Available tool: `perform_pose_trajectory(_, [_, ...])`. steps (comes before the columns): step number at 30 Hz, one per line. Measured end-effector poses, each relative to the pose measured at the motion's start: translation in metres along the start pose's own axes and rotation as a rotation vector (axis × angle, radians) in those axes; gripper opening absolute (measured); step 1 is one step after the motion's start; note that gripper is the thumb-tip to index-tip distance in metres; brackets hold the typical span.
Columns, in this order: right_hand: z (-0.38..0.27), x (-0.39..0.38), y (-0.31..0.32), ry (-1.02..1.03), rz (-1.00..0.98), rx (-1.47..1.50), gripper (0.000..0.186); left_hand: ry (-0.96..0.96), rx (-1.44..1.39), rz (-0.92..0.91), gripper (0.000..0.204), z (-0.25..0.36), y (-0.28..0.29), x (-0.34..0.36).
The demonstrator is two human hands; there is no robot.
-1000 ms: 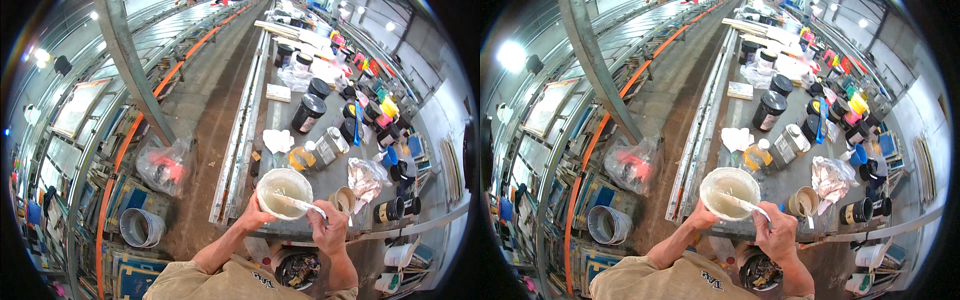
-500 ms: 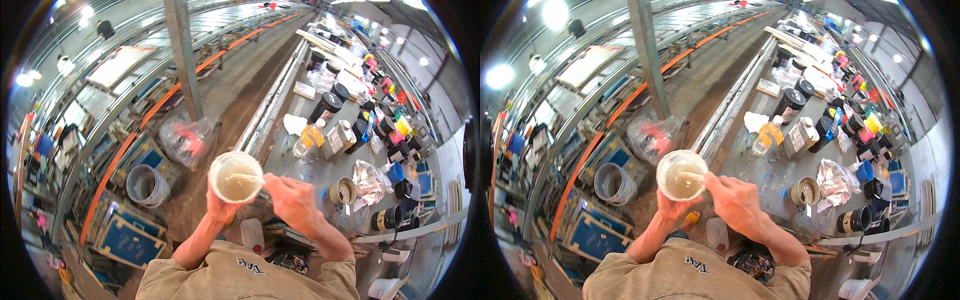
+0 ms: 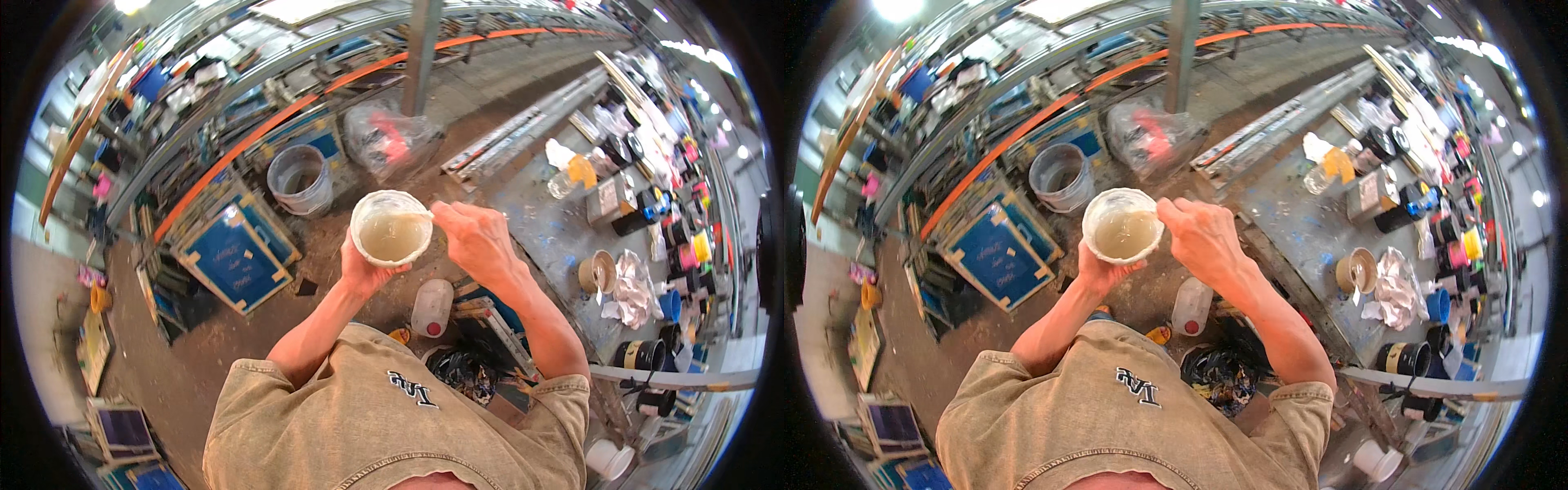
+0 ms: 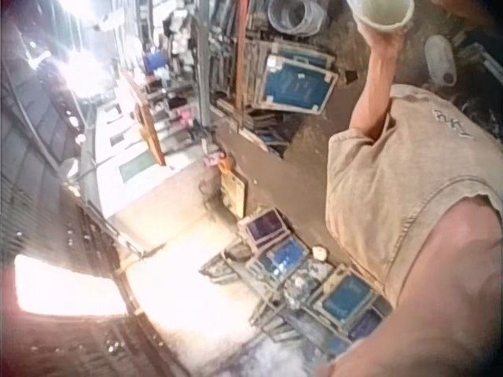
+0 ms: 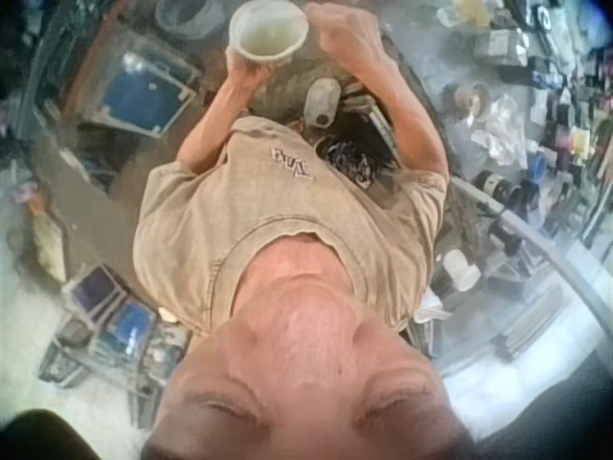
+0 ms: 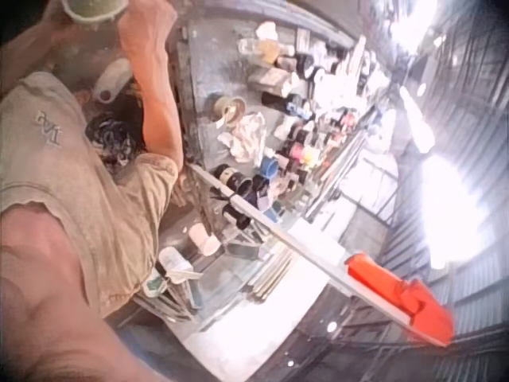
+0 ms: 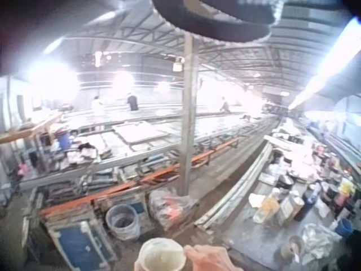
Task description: The person applies gray textured strips to a large curved surface marked with blue and red lines, smoothing each piece by hand. The person then walks to a workbench, picks up a container with a white substance, and stirs it with a stick.
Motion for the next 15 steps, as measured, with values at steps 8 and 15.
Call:
perform_pose_trajectory(8, [-0.112, 0.006, -0.071, -0.266, -0.069, 0.512, 0.008, -0.148, 0.014, 0.071, 0.062, 0.034, 0.026, -0.114])
perform_pose_trajectory(15, [-0.231, 0.009, -0.138, 0.125, -0.108, 0.168, 0.007, -0.247, 0.087, 0.2, 0.063, 0.093, 0.065, -0.252])
Point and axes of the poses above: each hand's wrist, its own x-axis towards the middle knuckle, its own y-axis out of the back of the hand, z = x × y, the point moved 1 cm from there along x, towards the middle knuckle, and after that the axes turned 8 degrees about x, right-handed, at the moved point
